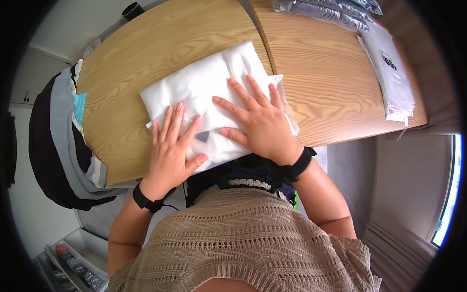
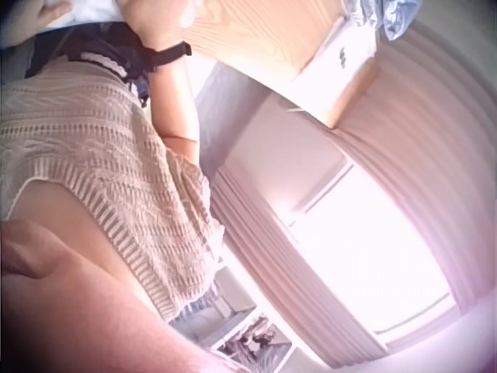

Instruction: Folding a white sweatshirt and placing it into a plastic bag.

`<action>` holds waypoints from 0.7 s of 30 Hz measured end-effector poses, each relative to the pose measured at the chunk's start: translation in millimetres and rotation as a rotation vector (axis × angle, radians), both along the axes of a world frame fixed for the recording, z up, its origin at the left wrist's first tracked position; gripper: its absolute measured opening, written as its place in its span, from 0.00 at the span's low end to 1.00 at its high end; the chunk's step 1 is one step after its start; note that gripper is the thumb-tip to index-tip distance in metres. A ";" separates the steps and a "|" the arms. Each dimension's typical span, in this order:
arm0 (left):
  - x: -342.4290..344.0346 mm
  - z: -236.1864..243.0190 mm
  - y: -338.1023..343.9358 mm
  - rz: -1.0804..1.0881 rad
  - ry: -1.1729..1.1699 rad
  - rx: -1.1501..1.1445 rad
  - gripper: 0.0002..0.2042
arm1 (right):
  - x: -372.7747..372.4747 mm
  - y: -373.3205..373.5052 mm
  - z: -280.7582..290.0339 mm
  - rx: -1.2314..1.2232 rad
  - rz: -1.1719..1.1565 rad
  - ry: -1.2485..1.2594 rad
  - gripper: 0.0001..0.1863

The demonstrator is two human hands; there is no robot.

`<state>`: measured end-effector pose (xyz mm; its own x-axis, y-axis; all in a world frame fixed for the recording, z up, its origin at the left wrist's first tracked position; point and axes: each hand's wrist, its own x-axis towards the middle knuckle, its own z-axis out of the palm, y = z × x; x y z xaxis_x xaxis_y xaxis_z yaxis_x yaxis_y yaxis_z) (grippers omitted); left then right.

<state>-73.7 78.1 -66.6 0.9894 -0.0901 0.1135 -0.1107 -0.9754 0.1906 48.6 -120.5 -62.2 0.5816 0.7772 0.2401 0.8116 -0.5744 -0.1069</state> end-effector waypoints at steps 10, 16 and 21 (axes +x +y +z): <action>5.3 -8.0 0.3 0.007 0.068 -0.060 0.32 | 3.1 4.4 -3.7 -0.034 -0.013 0.064 0.30; 6.8 -6.6 0.3 0.009 0.010 -0.084 0.32 | 4.5 4.9 -4.3 -0.042 -0.006 -0.005 0.29; 3.6 -8.9 0.4 -0.005 -0.055 -0.060 0.32 | -1.5 2.6 -7.9 -0.025 -0.013 -0.046 0.30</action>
